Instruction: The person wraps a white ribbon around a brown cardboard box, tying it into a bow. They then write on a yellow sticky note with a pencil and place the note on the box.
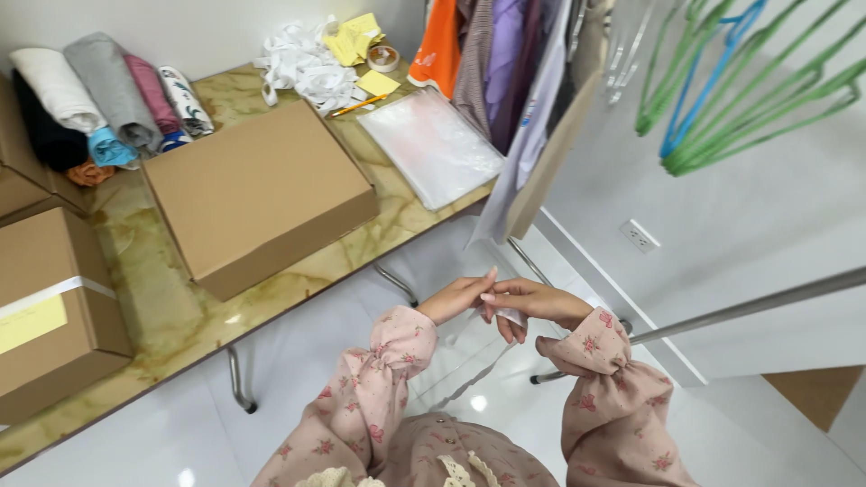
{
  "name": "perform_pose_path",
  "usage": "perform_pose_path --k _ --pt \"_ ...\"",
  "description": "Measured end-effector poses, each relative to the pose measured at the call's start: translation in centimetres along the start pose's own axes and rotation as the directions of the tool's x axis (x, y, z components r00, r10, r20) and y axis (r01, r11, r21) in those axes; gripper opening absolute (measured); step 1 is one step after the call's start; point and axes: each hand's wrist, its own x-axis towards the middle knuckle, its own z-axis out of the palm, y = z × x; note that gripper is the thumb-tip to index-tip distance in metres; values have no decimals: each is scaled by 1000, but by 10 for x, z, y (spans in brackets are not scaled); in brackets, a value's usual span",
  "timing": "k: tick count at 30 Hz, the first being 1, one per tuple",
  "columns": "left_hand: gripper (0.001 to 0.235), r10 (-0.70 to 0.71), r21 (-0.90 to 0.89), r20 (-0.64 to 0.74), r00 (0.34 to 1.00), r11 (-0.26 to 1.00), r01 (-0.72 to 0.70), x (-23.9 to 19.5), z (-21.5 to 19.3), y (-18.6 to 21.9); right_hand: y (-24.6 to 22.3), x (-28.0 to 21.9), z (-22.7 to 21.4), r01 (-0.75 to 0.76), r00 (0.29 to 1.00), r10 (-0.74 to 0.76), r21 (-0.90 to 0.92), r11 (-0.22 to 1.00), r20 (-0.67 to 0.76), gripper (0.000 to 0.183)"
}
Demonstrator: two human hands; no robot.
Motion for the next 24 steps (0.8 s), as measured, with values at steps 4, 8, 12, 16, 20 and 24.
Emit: perform_pose_path --k 4,8,12,16,20,24 --pt "55 -16 -224 40 999 974 25 22 30 -27 24 -30 -13 34 999 -34 40 999 -7 31" --pt "33 105 -202 54 993 975 -92 33 47 -33 57 -58 -37 131 978 -110 105 986 -178 17" --pt "23 182 -217 -94 979 956 -198 39 46 -44 85 -85 -66 246 904 -185 114 963 -385 24" --pt "22 123 -141 -212 969 978 -155 25 33 -34 93 -116 -77 238 875 -180 76 968 -449 21" --pt "22 158 -19 -217 963 986 -166 21 10 -7 100 -143 -81 218 780 -173 1 976 -601 20" --pt "17 215 143 -124 969 970 -196 21 10 36 94 -166 -79 174 711 -162 -51 983 -685 18"
